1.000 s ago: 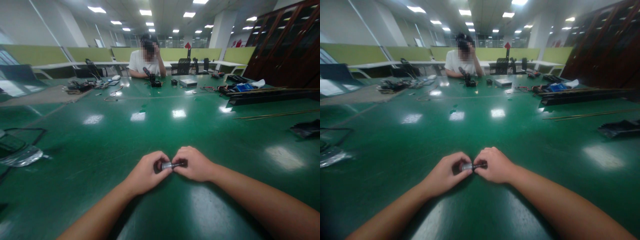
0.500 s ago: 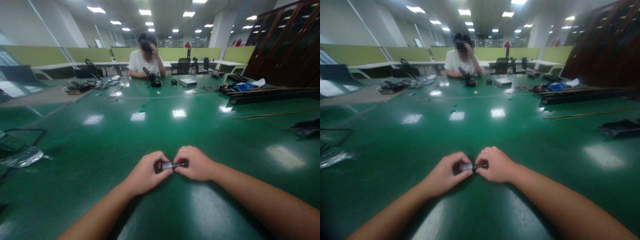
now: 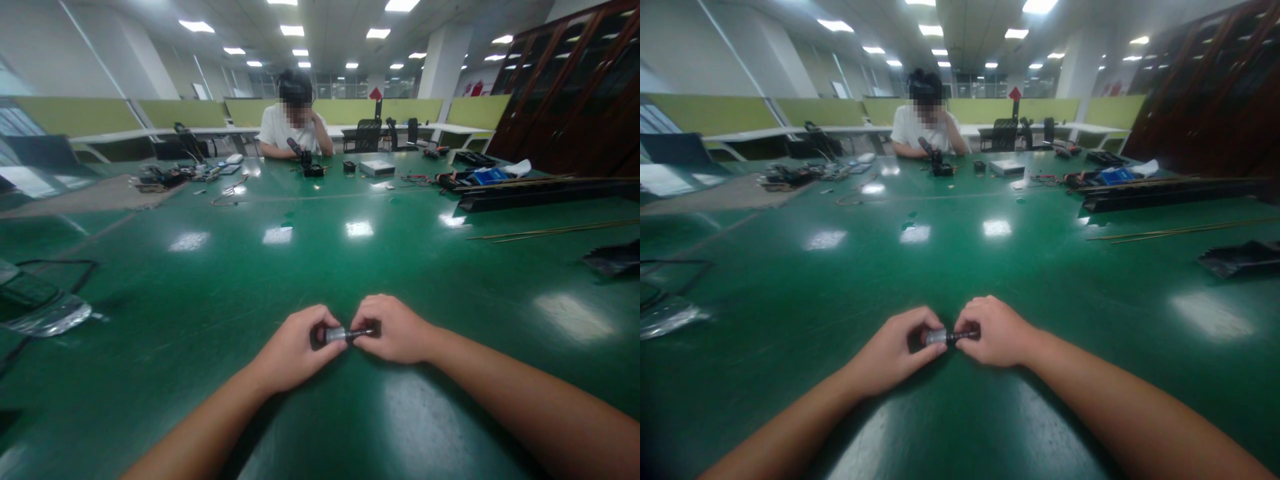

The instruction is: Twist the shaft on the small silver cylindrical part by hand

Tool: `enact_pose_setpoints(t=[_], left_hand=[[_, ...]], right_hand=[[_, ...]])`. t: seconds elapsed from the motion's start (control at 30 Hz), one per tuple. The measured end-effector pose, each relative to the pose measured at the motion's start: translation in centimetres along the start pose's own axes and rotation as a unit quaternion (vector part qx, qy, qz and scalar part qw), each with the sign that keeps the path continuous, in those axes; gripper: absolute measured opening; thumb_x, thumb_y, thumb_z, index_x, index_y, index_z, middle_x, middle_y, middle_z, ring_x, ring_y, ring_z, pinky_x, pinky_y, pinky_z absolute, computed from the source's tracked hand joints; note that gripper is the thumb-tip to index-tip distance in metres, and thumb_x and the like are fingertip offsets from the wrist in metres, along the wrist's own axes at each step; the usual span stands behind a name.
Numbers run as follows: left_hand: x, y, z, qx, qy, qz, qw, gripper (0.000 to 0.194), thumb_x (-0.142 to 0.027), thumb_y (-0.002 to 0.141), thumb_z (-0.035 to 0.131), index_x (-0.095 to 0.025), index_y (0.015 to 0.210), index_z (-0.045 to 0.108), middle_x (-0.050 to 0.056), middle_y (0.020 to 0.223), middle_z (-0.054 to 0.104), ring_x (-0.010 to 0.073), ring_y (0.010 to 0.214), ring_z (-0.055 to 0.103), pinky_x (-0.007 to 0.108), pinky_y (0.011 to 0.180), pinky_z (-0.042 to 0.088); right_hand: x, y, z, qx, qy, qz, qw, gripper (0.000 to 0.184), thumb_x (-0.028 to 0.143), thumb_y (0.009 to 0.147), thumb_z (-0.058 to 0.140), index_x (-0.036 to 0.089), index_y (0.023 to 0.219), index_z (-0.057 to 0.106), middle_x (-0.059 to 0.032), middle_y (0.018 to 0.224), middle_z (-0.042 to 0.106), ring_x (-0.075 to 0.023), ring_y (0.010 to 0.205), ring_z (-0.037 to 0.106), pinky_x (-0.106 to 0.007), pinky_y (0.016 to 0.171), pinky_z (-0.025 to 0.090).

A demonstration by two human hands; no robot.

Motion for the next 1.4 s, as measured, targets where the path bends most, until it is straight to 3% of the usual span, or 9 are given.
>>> enact_pose_setpoints(t=[0.87, 1.4], left_hand=[[0.0, 0.0, 0.1, -0.003, -0.003, -0.001, 1.000, 0.016, -0.032, 0.085, 0.064, -0.017, 0.090, 0.062, 0.001, 0.080, 0.062, 0.0151, 0.072, 0.057, 0.025, 0.066, 0.042], [0.0, 0.0, 0.1, -0.001, -0.003, -0.004, 1.000, 0.015, -0.032, 0.085, 0.064, -0.017, 0.088, 0.062, 0.001, 0.080, 0.062, 0.0152, 0.072, 0.058, 0.025, 0.066, 0.042]], right_hand=[[-0.6, -0.2, -1.2, 0.011, 0.004, -0.020, 1.000, 0.006, 0.018, 0.073, 0.071, 0.017, 0.078, 0.068, 0.0003, 0.072, 0.065, -0.0139, 0.069, 0.059, -0.027, 0.071, 0.043], [-1.2, -0.2, -2.1, 0.026, -0.007, -0.024, 0.999, 0.007, 0.017, 0.070, 0.072, 0.018, 0.075, 0.067, 0.0001, 0.072, 0.067, -0.0155, 0.072, 0.061, -0.031, 0.077, 0.044]])
Point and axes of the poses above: each hand's wrist, its own y-axis towards the middle knuckle, its own z-axis out of the palm, x = y × z, the point moved 3 cm from there along y, towards the middle knuckle
